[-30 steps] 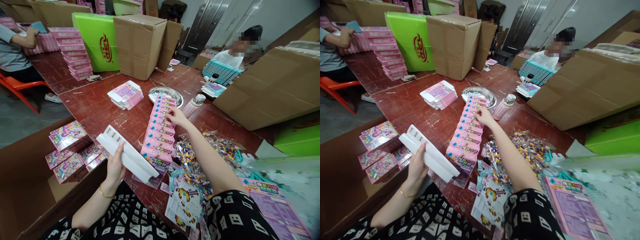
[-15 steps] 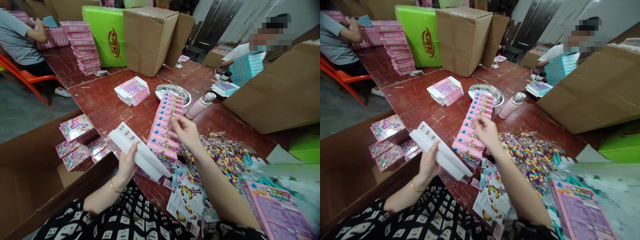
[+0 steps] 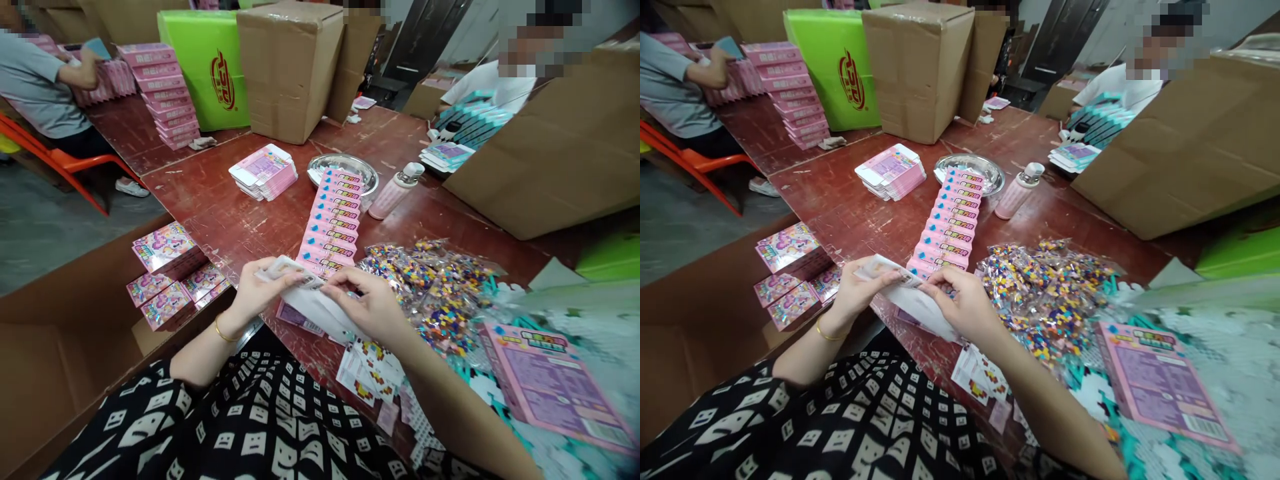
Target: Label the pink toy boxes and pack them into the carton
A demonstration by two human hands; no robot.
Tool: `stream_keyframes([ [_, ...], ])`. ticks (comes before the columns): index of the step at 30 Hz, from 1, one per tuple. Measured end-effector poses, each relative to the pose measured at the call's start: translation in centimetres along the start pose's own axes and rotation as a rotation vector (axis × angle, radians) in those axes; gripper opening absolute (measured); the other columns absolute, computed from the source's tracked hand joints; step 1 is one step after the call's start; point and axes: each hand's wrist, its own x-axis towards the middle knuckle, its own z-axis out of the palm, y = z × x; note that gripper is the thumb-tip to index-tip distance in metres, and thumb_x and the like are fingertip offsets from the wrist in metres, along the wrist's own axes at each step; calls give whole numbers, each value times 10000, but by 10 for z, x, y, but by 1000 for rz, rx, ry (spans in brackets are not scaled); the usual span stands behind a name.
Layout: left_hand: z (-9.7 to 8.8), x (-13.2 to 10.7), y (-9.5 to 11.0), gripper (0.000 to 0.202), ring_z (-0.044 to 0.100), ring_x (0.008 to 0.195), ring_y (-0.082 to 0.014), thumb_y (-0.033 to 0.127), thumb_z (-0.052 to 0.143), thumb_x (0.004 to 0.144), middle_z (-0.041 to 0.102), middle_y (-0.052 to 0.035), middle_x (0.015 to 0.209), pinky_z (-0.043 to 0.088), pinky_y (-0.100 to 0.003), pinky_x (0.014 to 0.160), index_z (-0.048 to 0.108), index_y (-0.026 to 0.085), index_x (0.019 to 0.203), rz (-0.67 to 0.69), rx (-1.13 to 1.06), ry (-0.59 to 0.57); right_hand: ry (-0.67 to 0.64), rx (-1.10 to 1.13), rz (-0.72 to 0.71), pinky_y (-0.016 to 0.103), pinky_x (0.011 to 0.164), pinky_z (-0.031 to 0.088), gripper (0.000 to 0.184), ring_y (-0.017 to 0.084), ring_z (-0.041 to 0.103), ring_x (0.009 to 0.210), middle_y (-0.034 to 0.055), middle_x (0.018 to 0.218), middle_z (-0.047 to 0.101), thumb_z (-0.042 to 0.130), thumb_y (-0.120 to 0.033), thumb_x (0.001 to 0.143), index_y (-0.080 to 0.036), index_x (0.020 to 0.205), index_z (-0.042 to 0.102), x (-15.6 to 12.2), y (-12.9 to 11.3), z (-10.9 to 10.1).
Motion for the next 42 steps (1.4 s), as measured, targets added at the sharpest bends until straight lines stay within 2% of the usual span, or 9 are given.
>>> stream_keyframes([
  [6,5,-3,-2,332,579,568,-104,424,852,661,706,-31,691,471,-192,550,746,120,744,22,-17,121,30,-54,-31,278,638,450,172,150,579,670,18,711,626,521,-249,907,-197,755,583,-11,1,0],
  [12,-7,5,12,351,622,645,-130,401,852,662,743,-60,800,487,-204,612,778,111,846,-169,96,-286,-36,-222,-47,297,644,463,221,164,593,699,36,749,622,466,-239,956,-197,773,583,-25,6,-8],
  [18,7,-2,0,389,615,648,-128,472,754,780,742,-64,815,464,-196,597,767,99,889,-118,129,-278,217,-232,-228,319,753,534,115,179,684,837,58,914,728,570,-170,940,-199,967,679,-30,10,-3],
  [23,13,-5,-2,386,657,718,-153,451,721,816,761,-89,911,502,-216,660,756,101,976,-48,96,-224,354,-285,-418,373,795,536,186,199,685,904,47,1013,723,623,-106,886,-252,957,714,-34,5,-4],
  [25,15,-7,0,375,670,733,-165,438,694,843,764,-93,932,515,-229,672,751,106,1008,-17,109,-236,363,-207,-322,405,849,528,277,215,677,959,50,1095,713,655,-129,868,-273,1103,680,-33,1,-2],
  [28,17,-11,4,315,684,757,-179,393,666,875,765,-89,931,524,-244,693,754,123,1012,60,179,-300,266,26,-68,394,812,539,543,200,676,859,29,941,717,663,-173,860,-248,1367,486,-28,-4,2],
  [32,16,-11,9,261,689,793,-179,356,695,860,762,-79,930,525,-248,725,757,149,1008,120,222,-313,187,220,103,349,681,519,577,166,628,675,-31,733,652,666,-202,830,-207,1358,434,-21,-6,5],
  [37,19,-9,10,203,670,729,-168,340,674,869,748,-69,809,521,-256,706,759,156,858,213,267,-251,135,290,115,330,679,510,636,157,622,704,-26,763,642,686,-217,810,-194,1376,397,-19,-7,6],
  [42,21,-12,5,224,599,633,-130,327,635,895,701,-37,709,478,-227,644,707,158,766,319,384,-172,211,217,98,354,711,529,505,166,640,723,-13,772,671,637,-210,862,-193,1334,457,-20,-6,9],
])
